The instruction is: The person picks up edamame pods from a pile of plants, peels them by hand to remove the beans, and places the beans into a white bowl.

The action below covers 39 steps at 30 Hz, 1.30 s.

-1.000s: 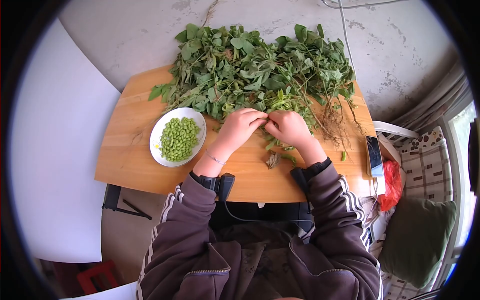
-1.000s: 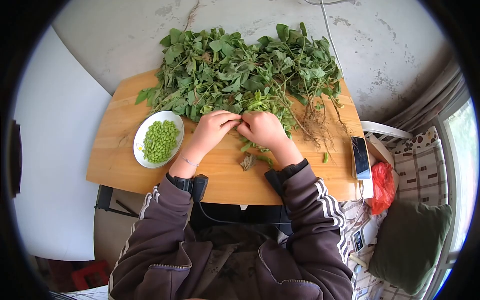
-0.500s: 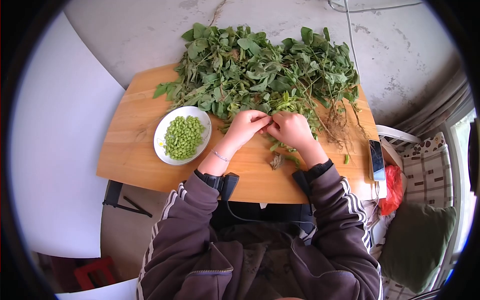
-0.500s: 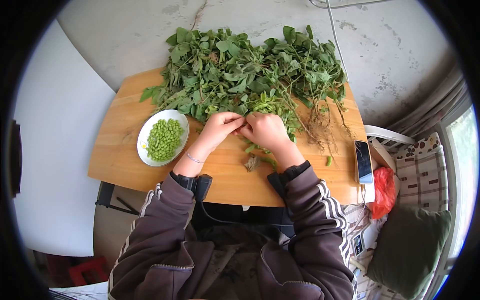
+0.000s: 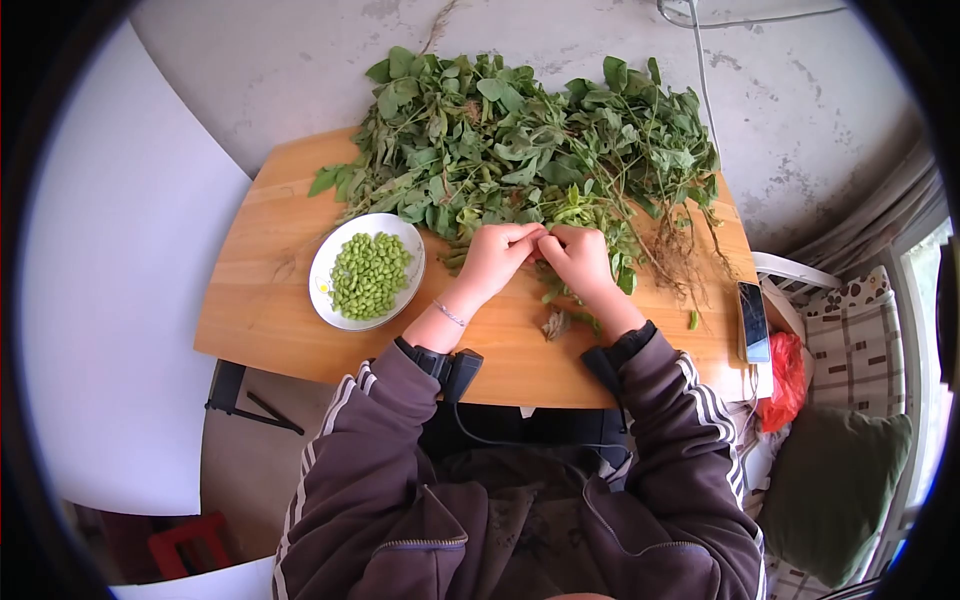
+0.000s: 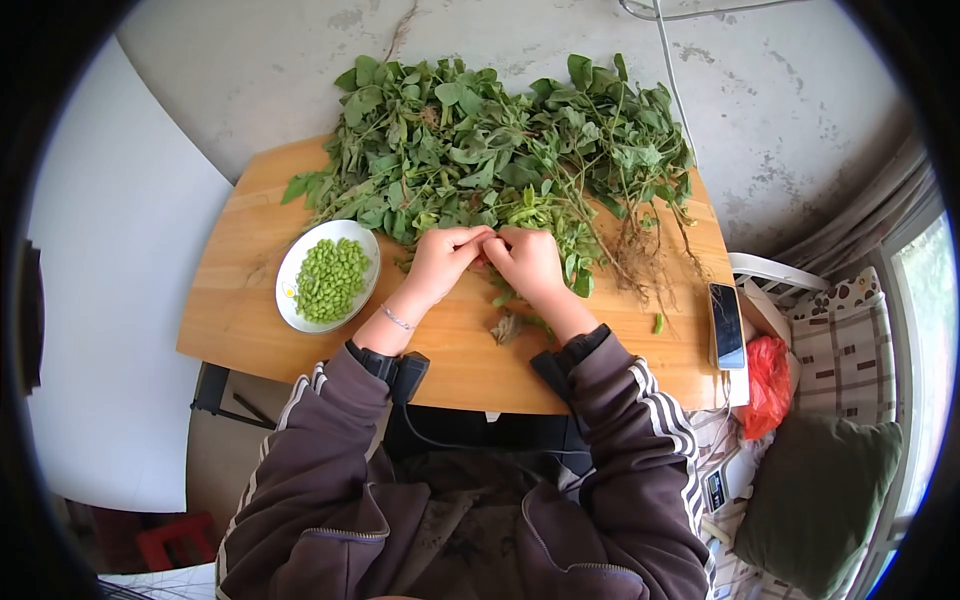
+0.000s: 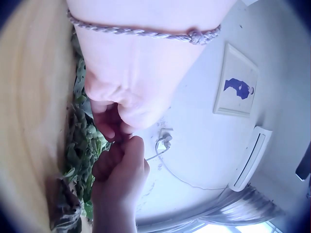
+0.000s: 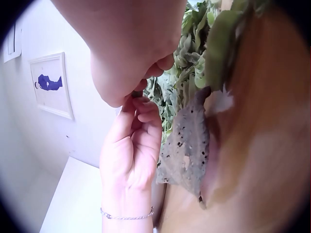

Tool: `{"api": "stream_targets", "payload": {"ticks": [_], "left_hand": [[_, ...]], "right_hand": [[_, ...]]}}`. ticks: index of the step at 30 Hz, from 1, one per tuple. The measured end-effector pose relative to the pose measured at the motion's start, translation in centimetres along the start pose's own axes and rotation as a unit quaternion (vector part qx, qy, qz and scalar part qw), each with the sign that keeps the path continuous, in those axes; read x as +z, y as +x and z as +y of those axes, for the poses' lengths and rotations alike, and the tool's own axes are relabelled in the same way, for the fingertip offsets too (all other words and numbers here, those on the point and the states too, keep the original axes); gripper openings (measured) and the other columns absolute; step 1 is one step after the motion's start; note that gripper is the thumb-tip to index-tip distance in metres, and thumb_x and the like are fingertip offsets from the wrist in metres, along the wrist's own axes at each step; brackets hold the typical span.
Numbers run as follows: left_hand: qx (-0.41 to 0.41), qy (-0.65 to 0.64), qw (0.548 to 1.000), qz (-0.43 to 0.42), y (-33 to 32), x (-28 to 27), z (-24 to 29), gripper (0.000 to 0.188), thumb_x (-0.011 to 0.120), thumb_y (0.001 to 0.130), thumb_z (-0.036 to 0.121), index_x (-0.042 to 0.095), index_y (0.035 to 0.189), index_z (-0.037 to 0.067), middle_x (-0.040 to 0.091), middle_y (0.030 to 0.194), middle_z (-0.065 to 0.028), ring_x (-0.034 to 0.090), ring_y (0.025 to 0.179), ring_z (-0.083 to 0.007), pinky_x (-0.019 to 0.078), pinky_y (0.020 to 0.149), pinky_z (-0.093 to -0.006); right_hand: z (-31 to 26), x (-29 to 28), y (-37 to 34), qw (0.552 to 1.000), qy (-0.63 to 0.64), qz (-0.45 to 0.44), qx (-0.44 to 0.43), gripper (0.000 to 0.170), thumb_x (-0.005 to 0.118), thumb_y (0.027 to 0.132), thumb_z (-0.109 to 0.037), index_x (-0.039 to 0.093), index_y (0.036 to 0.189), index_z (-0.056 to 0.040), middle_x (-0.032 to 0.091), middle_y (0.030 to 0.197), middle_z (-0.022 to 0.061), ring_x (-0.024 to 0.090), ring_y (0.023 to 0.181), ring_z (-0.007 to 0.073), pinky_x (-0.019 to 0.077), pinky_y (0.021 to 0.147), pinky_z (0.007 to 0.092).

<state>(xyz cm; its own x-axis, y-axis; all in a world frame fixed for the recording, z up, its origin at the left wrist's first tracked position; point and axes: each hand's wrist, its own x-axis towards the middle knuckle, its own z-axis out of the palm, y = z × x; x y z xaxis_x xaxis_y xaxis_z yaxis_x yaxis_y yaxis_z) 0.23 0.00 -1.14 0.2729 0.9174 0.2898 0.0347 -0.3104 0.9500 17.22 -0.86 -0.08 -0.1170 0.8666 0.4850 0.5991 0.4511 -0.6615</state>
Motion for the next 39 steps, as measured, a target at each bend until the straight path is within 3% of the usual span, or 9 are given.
{"api": "stream_targets", "payload": {"ticks": [3, 8, 11, 15, 18, 22, 31, 37, 39], "left_hand": [[0.034, 0.082, 0.996, -0.001, -0.1, -0.1, 0.4, 0.021, 0.063, 0.096, 0.009, 0.071, 0.111, -0.003, 0.074, 0.087, -0.0070, 0.065, 0.071, -0.0082, 0.0530, 0.066, -0.0239], [0.028, 0.017, 0.999, -0.002, -0.3, 0.0, 0.5, 0.021, 0.065, 0.096, 0.012, 0.072, 0.107, -0.005, 0.074, 0.086, -0.0058, 0.066, 0.072, -0.0100, 0.0531, 0.069, -0.0237], [-0.027, -0.101, 0.994, -0.009, 0.4, -0.3, 0.7, 0.023, 0.066, 0.096, 0.013, 0.071, 0.109, -0.006, 0.073, 0.091, -0.0067, 0.067, 0.078, -0.0115, 0.0540, 0.075, -0.0240], [-0.093, -0.243, 0.965, 0.017, 0.4, -0.8, 1.4, 0.027, 0.067, 0.096, 0.013, 0.067, 0.116, -0.006, 0.072, 0.101, -0.0096, 0.068, 0.089, -0.0138, 0.0556, 0.085, -0.0269], [-0.107, -0.256, 0.960, 0.029, 0.6, -1.5, 1.2, 0.028, 0.069, 0.095, 0.017, 0.066, 0.114, -0.003, 0.071, 0.101, -0.0088, 0.068, 0.093, -0.0155, 0.0563, 0.088, -0.0298], [-0.135, -0.237, 0.962, 0.003, 0.7, -2.0, 0.9, 0.024, 0.066, 0.097, 0.019, 0.065, 0.112, 0.000, 0.070, 0.100, -0.0069, 0.067, 0.096, -0.0146, 0.0553, 0.088, -0.0299], [-0.057, -0.196, 0.978, -0.051, 0.6, -0.9, 1.2, 0.021, 0.059, 0.101, 0.020, 0.055, 0.111, 0.003, 0.068, 0.103, -0.0079, 0.068, 0.098, -0.0171, 0.0557, 0.089, -0.0321], [0.006, 0.019, 1.000, 0.013, 0.4, -1.1, 1.4, 0.016, 0.062, 0.099, 0.014, 0.063, 0.109, 0.001, 0.067, 0.102, -0.0062, 0.067, 0.094, -0.0117, 0.0547, 0.081, -0.0255], [0.075, 0.013, 0.997, -0.002, 0.5, -1.2, 2.0, 0.016, 0.064, 0.098, 0.011, 0.067, 0.109, 0.001, 0.068, 0.102, -0.0052, 0.067, 0.091, -0.0110, 0.0539, 0.078, -0.0245]], "right_hand": [[-0.4, -0.4, -0.1, 0.997, 0.052, -0.026, 0.042, 0.027, 0.060, 0.085, -0.025, 0.072, 0.076, -0.0024, 0.062, 0.059, 0.0153, 0.059, 0.050, 0.0281, 0.0492, 0.054, 0.0381], [-0.8, -1.8, 0.3, 0.972, 0.158, -0.109, 0.135, 0.027, 0.057, 0.088, -0.021, 0.074, 0.083, -0.0014, 0.064, 0.065, 0.0132, 0.059, 0.060, 0.0179, 0.0484, 0.060, 0.0325], [-0.7, -2.5, 0.6, 0.986, 0.116, -0.113, 0.037, 0.027, 0.057, 0.091, -0.021, 0.072, 0.085, -0.0005, 0.063, 0.068, 0.0115, 0.055, 0.062, 0.0162, 0.0464, 0.061, 0.0310], [1.0, -1.1, 0.8, 0.985, 0.165, -0.044, 0.017, 0.019, 0.062, 0.094, -0.021, 0.068, 0.094, -0.0028, 0.053, 0.062, 0.0052, 0.045, 0.057, 0.0118, 0.0391, 0.054, 0.0286], [0.2, -1.8, 1.0, 0.984, 0.166, -0.029, 0.057, 0.018, 0.069, 0.093, -0.018, 0.064, 0.106, -0.0062, 0.043, 0.057, -0.0017, 0.036, 0.053, 0.0072, 0.0318, 0.050, 0.0270], [-0.7, -2.4, 0.9, 0.992, 0.118, -0.032, 0.033, 0.020, 0.069, 0.094, -0.017, 0.064, 0.110, -0.0066, 0.043, 0.057, -0.0036, 0.035, 0.053, 0.0065, 0.0316, 0.049, 0.0268], [0.0, -1.7, 1.0, 0.963, 0.245, -0.074, 0.080, 0.021, 0.068, 0.096, -0.018, 0.069, 0.112, -0.0046, 0.047, 0.064, -0.0075, 0.038, 0.058, 0.0042, 0.0326, 0.052, 0.0239], [-0.3, -2.3, 1.0, 0.913, 0.342, -0.123, 0.186, 0.023, 0.069, 0.096, -0.024, 0.068, 0.108, -0.0043, 0.049, 0.067, -0.0083, 0.039, 0.056, 0.0023, 0.0284, 0.049, 0.0208], [-0.5, -2.8, 0.9, 0.905, 0.340, -0.168, 0.191, 0.022, 0.069, 0.096, -0.025, 0.067, 0.102, -0.0040, 0.049, 0.067, -0.0079, 0.038, 0.056, 0.0023, 0.0273, 0.049, 0.0208]]}}
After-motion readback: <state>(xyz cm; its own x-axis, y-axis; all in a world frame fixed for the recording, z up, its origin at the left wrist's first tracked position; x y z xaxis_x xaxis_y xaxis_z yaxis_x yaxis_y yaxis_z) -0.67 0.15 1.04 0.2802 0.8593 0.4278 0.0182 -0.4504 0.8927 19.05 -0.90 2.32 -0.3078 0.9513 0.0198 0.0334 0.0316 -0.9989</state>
